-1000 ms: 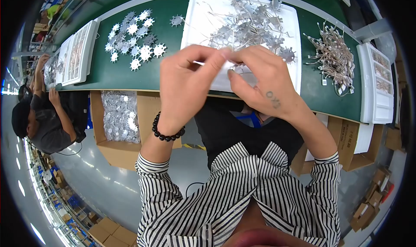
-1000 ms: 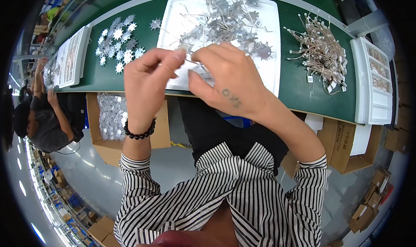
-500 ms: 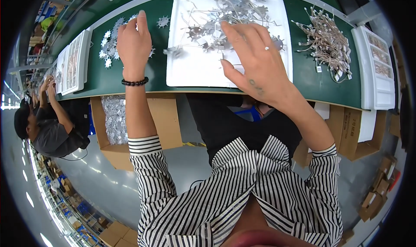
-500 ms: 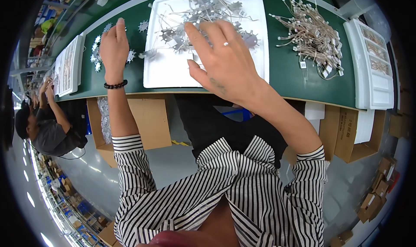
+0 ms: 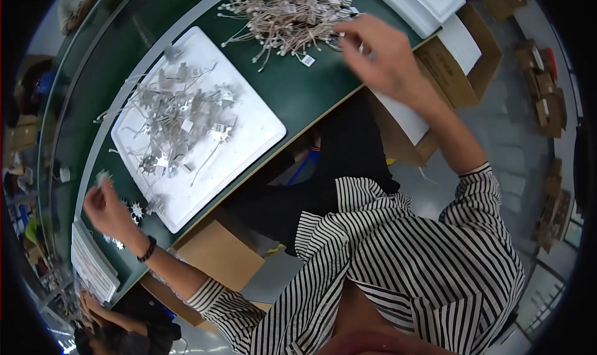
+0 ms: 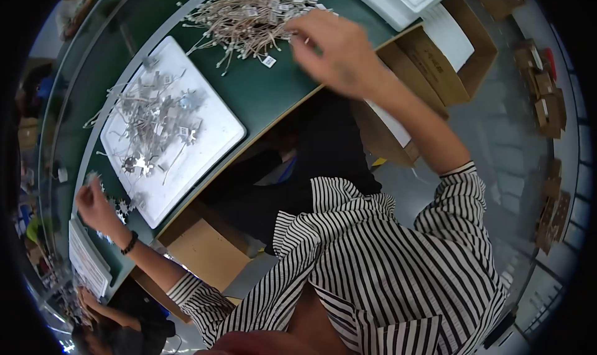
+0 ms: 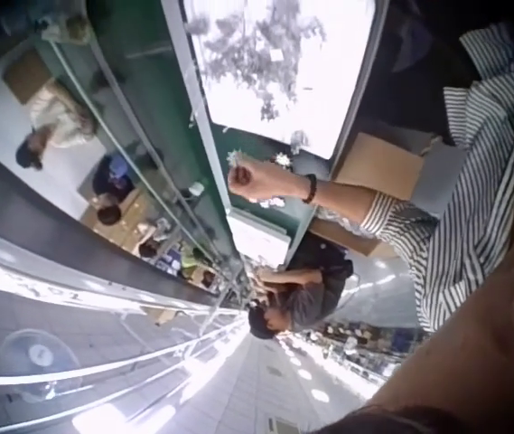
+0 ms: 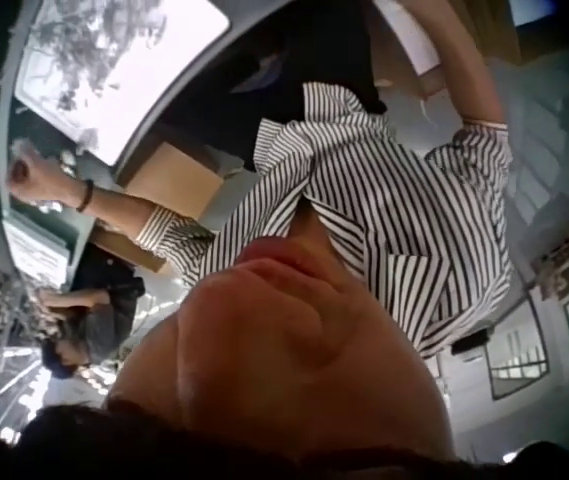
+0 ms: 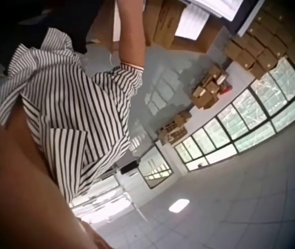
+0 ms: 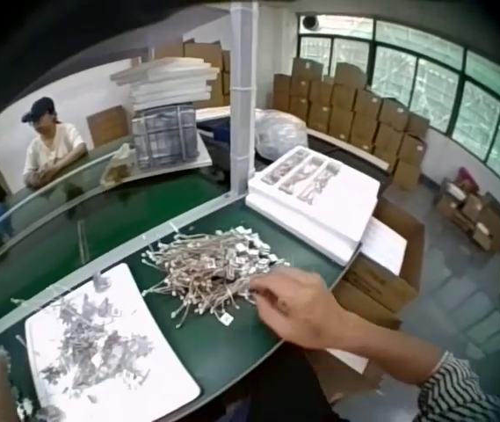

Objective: Sort and untangle small decorative electronic components on an assembly line.

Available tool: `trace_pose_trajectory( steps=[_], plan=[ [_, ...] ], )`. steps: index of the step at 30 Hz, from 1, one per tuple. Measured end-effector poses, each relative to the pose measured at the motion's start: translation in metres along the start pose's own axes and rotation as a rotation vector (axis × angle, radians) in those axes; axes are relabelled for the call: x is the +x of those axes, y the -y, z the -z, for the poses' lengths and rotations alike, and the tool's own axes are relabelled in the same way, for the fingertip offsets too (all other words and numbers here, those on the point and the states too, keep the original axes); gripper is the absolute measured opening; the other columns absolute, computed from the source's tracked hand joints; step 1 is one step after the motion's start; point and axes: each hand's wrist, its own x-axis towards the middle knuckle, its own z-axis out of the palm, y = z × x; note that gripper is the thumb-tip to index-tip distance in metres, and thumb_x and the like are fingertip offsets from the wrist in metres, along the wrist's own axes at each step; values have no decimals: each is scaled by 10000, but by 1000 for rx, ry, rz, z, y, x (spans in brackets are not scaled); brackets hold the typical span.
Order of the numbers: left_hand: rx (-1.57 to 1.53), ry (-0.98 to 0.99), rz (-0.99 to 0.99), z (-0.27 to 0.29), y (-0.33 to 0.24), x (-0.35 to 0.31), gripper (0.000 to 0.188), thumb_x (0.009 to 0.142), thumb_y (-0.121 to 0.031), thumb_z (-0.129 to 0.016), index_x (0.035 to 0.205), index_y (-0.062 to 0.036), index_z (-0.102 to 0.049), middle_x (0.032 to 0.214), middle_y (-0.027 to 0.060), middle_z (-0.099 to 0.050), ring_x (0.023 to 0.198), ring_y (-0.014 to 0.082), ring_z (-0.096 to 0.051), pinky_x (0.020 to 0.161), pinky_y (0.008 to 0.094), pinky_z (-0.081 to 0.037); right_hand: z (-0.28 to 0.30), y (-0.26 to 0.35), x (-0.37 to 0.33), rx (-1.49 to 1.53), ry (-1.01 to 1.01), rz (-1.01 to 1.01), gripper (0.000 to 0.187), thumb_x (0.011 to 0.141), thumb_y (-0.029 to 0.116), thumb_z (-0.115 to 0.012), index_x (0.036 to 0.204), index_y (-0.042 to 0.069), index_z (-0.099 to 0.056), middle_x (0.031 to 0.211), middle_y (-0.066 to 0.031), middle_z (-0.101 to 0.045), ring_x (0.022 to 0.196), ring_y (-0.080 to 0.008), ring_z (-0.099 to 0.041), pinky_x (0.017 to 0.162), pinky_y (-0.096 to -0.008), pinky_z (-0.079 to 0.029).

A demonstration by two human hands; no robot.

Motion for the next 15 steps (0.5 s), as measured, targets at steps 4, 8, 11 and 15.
trace_pose_trajectory(
  steps=[4, 8, 11, 15],
  plan=[
    [-448, -45, 56, 22, -48, -39, 253, 951, -185, -707, 1114, -10, -624, 980, 80, -684, 899, 160, -674, 770, 264, -547, 25, -44, -12, -169, 268, 5, 187, 864, 28, -680, 1048, 27, -649, 1027, -50, -621, 808, -191, -566, 709, -289, -470],
    [-655, -93, 183, 54, -44, -71, 193, 1002, -79, -615, 1181, -5, -604, 1046, 83, -682, 934, 162, -668, 769, 229, -522, 12, -40, -9, -273, 337, 219, 152, 886, 70, -683, 1019, 51, -612, 1034, -55, -584, 894, -234, -565, 757, -314, -468],
    [-869, -31, 158, 55, -30, -89, 224, 1009, -55, -597, 1228, -11, -576, 1073, 101, -677, 942, 170, -664, 774, 219, -505, 4, -37, -8, -527, 408, 277, 160, 893, 84, -676, 1033, 60, -601, 1021, -60, -574, 892, -235, -569, 760, -320, -477],
    [-1060, 37, 312, 36, -44, -109, 252, 983, -31, -624, 1223, -11, -548, 1060, 126, -666, 876, 178, -668, 716, 213, -522, 0, -32, -6, -601, 443, 314, 172, 893, 68, -653, 1052, 52, -591, 1016, -66, -577, 845, -245, -567, 755, -325, -477]
  ],
)
